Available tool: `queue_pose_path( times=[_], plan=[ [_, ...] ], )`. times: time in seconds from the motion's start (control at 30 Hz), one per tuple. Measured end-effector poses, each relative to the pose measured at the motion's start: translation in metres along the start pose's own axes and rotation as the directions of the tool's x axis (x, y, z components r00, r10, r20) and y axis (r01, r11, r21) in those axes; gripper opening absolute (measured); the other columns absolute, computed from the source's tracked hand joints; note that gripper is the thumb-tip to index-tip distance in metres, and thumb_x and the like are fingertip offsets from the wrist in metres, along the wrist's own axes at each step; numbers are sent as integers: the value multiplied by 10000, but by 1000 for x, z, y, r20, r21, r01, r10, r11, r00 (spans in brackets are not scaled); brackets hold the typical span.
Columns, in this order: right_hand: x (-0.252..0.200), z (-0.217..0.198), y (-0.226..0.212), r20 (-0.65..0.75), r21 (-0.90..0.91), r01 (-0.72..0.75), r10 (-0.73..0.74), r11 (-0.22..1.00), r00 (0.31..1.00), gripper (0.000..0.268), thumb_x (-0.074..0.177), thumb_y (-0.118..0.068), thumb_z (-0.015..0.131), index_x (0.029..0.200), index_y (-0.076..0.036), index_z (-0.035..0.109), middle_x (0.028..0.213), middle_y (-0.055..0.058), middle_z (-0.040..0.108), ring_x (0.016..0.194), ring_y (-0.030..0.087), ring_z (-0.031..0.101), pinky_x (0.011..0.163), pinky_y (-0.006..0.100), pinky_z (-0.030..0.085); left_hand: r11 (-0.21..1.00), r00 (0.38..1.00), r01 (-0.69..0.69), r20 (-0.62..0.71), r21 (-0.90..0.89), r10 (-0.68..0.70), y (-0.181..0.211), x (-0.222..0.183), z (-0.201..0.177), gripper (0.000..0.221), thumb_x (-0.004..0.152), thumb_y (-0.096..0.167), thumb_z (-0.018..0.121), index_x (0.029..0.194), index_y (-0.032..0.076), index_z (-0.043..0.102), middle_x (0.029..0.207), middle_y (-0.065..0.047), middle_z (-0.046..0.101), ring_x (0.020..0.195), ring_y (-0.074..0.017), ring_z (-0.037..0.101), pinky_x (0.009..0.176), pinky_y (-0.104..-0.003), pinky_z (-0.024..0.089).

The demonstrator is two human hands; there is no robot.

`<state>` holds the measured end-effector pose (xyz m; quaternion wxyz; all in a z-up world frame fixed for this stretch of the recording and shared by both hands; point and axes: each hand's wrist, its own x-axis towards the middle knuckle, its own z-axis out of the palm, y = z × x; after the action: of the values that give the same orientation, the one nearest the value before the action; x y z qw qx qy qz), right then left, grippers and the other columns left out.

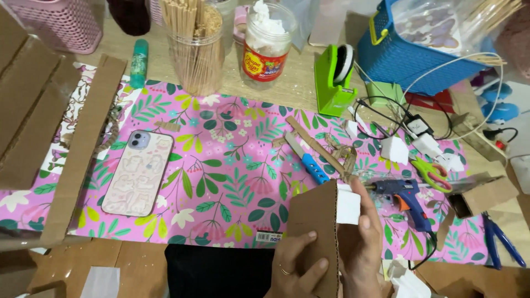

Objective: Cutting, folding, and gluing cardboard to assemble a small box

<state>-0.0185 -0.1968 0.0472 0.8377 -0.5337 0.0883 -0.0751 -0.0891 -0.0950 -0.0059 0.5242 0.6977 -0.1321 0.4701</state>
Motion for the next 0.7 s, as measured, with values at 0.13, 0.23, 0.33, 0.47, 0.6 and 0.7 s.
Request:
queue_pose_path(
  times=[0.13, 0.23, 0.33, 0.47, 0.6, 0.7],
  plan=[
    [2, -22, 9, 190, 22, 108, -110, 994, 976, 1023, 746, -372, 822, 1589, 16, 391, 1354, 217, 620, 1170, 300, 624, 1006, 436, 486, 1000, 998, -16, 54, 0, 16, 3, 4, -5, 305, 1082, 201, 599, 1368, 157, 499, 1348, -286, 563, 1078, -352, 661, 894, -464, 585],
    [3, -27, 11, 180, -39, 141, -132, 989, 975, 977, 748, -318, 794, 1576, 15, 399, 1407, 211, 590, 1219, 297, 599, 1029, 430, 481, 1000, 998, -23, 52, -4, 23, 5, 6, -5, 314, 1091, 240, 595, 1377, 153, 498, 1349, -291, 558, 1115, -354, 669, 896, -465, 595],
    [6, -34, 15, 201, -61, 194, -178, 979, 963, 940, 759, -318, 801, 1549, 25, 424, 1420, 210, 585, 1242, 299, 596, 1043, 426, 485, 999, 998, -39, 54, -20, 40, -1, 1, -3, 337, 1068, 169, 623, 1381, 146, 499, 1345, -288, 557, 1129, -362, 666, 904, -476, 600],
    [12, -48, 24, 234, -153, 336, -297, 929, 926, 898, 782, -362, 775, 1494, 77, 450, 1470, 206, 542, 1312, 292, 555, 1119, 432, 449, 998, 998, -61, -29, 23, 62, 1, 3, 3, 372, 1026, 90, 648, 1358, 134, 488, 1297, -301, 591, 1011, -334, 666, 798, -437, 602],
    [9, -48, 19, 246, -288, 388, -324, 875, 913, 894, 777, -424, 753, 1478, 55, 474, 1513, 192, 530, 1381, 283, 529, 1147, 425, 438, 996, 991, 92, -94, -14, -93, 18, 11, 1, 325, 1028, 286, 633, 1312, 171, 523, 1267, -261, 628, 1020, -319, 676, 857, -447, 603],
    [5, -42, 14, 259, -299, 398, -327, 868, 909, 866, 772, -427, 772, 1455, 35, 508, 1479, 173, 546, 1348, 276, 550, 1113, 410, 455, 995, 998, 68, -10, -66, -69, 12, 2, -2, 372, 1036, 298, 661, 1353, 178, 506, 1305, -269, 596, 1067, -348, 643, 902, -483, 560]
  ],
)
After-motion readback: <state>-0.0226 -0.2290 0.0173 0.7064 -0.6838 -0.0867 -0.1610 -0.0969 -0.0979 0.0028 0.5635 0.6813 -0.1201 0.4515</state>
